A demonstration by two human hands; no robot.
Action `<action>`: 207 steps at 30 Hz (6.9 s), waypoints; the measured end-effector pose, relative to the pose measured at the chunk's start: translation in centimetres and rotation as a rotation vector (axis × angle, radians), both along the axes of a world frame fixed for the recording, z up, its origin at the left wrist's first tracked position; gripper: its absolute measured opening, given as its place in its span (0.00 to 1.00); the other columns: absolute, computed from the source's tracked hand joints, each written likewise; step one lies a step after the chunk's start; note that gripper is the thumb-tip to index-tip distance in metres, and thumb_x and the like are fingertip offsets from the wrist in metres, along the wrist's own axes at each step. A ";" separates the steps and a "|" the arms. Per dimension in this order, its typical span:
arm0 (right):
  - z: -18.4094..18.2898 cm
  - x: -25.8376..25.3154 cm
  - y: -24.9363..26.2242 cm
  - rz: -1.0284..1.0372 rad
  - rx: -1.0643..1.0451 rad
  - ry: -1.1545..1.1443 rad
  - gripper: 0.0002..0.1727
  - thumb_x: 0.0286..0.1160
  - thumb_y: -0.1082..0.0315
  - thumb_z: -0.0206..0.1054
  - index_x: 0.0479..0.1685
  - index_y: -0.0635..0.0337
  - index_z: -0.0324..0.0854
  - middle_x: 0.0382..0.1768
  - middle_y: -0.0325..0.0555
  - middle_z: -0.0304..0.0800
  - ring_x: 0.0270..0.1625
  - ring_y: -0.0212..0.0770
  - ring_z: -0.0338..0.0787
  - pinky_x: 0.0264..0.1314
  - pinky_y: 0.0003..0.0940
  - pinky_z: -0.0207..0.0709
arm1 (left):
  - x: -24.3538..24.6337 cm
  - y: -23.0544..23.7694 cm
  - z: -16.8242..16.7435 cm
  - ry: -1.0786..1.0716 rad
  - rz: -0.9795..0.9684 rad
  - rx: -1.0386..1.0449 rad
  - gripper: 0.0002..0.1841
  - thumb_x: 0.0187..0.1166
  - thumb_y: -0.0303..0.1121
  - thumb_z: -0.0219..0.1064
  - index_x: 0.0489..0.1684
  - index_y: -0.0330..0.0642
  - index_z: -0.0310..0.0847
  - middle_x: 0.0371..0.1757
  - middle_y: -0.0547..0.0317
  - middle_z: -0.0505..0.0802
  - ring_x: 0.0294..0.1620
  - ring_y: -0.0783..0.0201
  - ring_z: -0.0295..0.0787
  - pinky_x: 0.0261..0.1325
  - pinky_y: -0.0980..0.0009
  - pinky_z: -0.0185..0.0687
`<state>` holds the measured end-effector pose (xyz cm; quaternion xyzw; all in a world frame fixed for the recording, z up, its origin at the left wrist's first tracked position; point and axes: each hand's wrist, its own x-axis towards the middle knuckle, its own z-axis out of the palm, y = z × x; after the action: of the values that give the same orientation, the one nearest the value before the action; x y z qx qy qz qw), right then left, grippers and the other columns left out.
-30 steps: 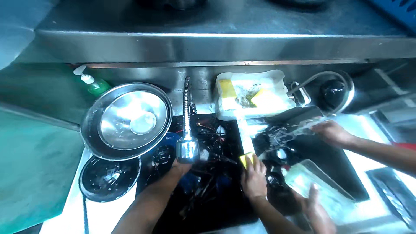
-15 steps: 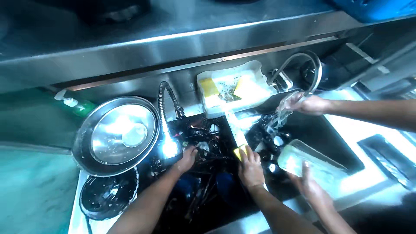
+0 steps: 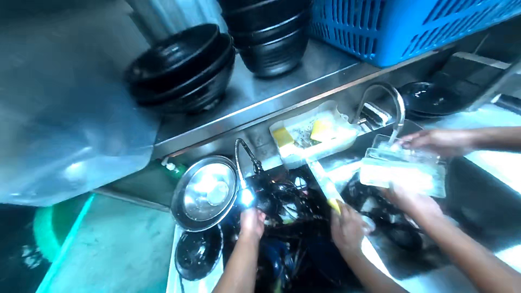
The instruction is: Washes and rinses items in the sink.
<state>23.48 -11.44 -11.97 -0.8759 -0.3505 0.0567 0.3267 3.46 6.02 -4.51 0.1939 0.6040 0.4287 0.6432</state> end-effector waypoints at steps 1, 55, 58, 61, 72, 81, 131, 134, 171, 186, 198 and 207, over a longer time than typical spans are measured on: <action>1.8 -2.1 1.0 0.026 0.075 0.099 0.23 0.83 0.56 0.59 0.73 0.50 0.84 0.68 0.52 0.89 0.72 0.60 0.85 0.73 0.72 0.70 | 0.1 -0.2 0.2 0.022 -0.003 0.006 0.07 0.89 0.33 0.59 0.53 0.40 0.72 0.26 0.57 0.76 0.21 0.63 0.71 0.29 0.64 0.77; 24.4 7.6 7.5 0.331 -0.010 0.459 0.16 0.87 0.78 0.51 0.48 0.92 0.76 0.38 0.80 0.84 0.37 0.51 0.85 0.43 0.19 0.75 | 8.1 2.8 -9.7 -0.102 0.170 -0.416 0.25 0.93 0.35 0.51 0.86 0.36 0.56 0.77 0.35 0.75 0.65 0.48 0.84 0.62 0.59 0.85; 24.6 6.2 8.7 -0.119 -0.507 0.993 0.22 0.92 0.76 0.46 0.77 0.81 0.68 0.74 0.71 0.78 0.72 0.49 0.82 0.78 0.31 0.69 | 7.2 -0.4 -8.1 -0.063 0.134 -0.344 0.24 0.92 0.34 0.54 0.81 0.30 0.61 0.70 0.31 0.79 0.57 0.47 0.87 0.55 0.58 0.88; 13.3 5.4 5.0 -0.122 -0.132 0.800 0.21 0.91 0.72 0.51 0.72 0.80 0.71 0.61 0.70 0.85 0.61 0.49 0.87 0.71 0.38 0.77 | 4.3 -2.4 -6.5 -0.114 0.124 -0.209 0.21 0.93 0.36 0.55 0.77 0.31 0.65 0.57 0.36 0.86 0.49 0.51 0.89 0.53 0.57 0.88; 7.9 -11.3 10.7 0.302 0.108 0.251 0.30 0.78 0.50 0.62 0.72 0.61 0.82 0.73 0.57 0.83 0.82 0.51 0.77 0.89 0.49 0.66 | 0.5 -4.1 1.7 -0.266 0.062 0.175 0.23 0.95 0.36 0.49 0.84 0.37 0.61 0.63 0.42 0.86 0.54 0.57 0.88 0.54 0.58 0.88; 6.3 -13.8 9.0 0.163 0.361 0.598 0.34 0.77 0.55 0.67 0.79 0.68 0.72 0.77 0.62 0.78 0.83 0.51 0.75 0.88 0.50 0.66 | -1.1 -4.2 1.4 -0.352 0.189 0.068 0.25 0.95 0.44 0.49 0.83 0.38 0.63 0.73 0.41 0.82 0.69 0.50 0.84 0.67 0.49 0.83; 9.1 -11.0 13.2 0.689 -0.490 0.146 0.28 0.84 0.59 0.54 0.77 0.68 0.74 0.79 0.63 0.76 0.85 0.59 0.72 0.88 0.58 0.61 | -1.5 -5.3 1.8 0.107 -0.300 0.005 0.35 0.86 0.54 0.63 0.90 0.56 0.58 0.74 0.39 0.82 0.65 0.38 0.85 0.52 0.36 0.86; 9.0 -12.6 13.1 0.797 -0.279 0.648 0.24 0.85 0.57 0.57 0.73 0.63 0.78 0.70 0.59 0.84 0.75 0.50 0.82 0.82 0.51 0.72 | -2.4 -4.2 2.2 0.158 -0.368 -0.104 0.34 0.85 0.60 0.58 0.87 0.55 0.61 0.67 0.38 0.86 0.58 0.37 0.88 0.49 0.36 0.87; -8.4 16.2 -2.6 -0.132 -0.528 0.633 0.26 0.72 0.51 0.77 0.55 0.67 0.87 0.56 0.68 0.90 0.64 0.66 0.88 0.69 0.70 0.76 | -2.3 -12.8 -7.9 1.413 -1.357 0.158 0.23 0.83 0.55 0.59 0.70 0.59 0.86 0.74 0.61 0.86 0.80 0.54 0.75 0.81 0.44 0.65; 0.8 7.3 -6.1 -0.107 -0.033 0.573 0.14 0.85 0.59 0.65 0.55 0.60 0.86 0.35 0.50 0.91 0.36 0.46 0.91 0.45 0.54 0.87 | 6.4 -15.3 -9.3 1.146 -2.206 0.581 0.24 0.84 0.35 0.59 0.80 0.45 0.75 0.80 0.40 0.80 0.77 0.36 0.77 0.76 0.35 0.71; 9.1 -9.0 3.2 0.472 0.145 0.549 0.29 0.84 0.49 0.59 0.77 0.59 0.79 0.78 0.50 0.80 0.80 0.43 0.79 0.84 0.48 0.73 | -2.4 -4.0 1.0 0.432 -0.583 0.533 0.18 0.91 0.38 0.56 0.64 0.34 0.83 0.54 0.48 0.93 0.58 0.60 0.91 0.67 0.56 0.85; 11.7 -8.8 14.4 0.168 0.137 0.917 0.27 0.86 0.44 0.60 0.67 0.57 0.84 0.58 0.53 0.92 0.61 0.48 0.90 0.65 0.53 0.83 | -5.1 -4.3 5.0 0.104 -0.174 0.667 0.17 0.88 0.35 0.55 0.54 0.30 0.87 0.49 0.48 0.94 0.53 0.63 0.92 0.63 0.64 0.87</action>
<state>14.70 2.94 -0.25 -0.7056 -0.2425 0.4407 0.4992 -1.68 1.68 0.53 0.4659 0.4439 0.5354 0.5471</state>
